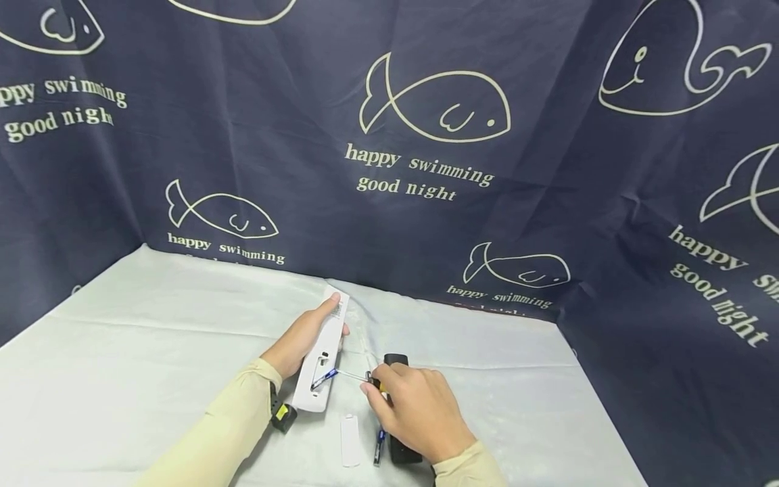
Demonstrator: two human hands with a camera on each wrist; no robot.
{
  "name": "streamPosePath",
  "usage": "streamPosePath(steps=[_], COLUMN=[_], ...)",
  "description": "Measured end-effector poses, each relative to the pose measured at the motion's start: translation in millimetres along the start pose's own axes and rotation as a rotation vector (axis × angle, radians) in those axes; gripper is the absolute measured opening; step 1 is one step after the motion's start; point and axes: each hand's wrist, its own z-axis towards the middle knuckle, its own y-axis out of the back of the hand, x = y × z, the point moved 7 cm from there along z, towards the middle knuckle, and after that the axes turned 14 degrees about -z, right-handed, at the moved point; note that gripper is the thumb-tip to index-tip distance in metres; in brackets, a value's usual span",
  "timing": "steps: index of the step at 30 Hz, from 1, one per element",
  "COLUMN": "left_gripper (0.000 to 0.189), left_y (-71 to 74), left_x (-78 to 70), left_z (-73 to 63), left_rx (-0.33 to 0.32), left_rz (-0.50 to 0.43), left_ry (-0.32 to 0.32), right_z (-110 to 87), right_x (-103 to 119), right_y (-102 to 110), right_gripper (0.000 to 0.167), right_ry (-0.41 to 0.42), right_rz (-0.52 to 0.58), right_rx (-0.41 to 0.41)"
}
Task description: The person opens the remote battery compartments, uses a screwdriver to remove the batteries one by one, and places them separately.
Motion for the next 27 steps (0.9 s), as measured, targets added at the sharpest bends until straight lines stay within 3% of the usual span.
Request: streamPosePath(steps=[27], left_gripper=[0.076], left_y=[1.8], left_x=[1.6], left_z=[1.1], left_rx=[0.003], left_rz=[0.014], left_ry=[0.012], right_z=[-0.6], right_x=[-3.6], right_y=[-0.9], right_gripper=[0.012], right_ry=[0.01], right_rz=[0.005], right_rx=[0.035])
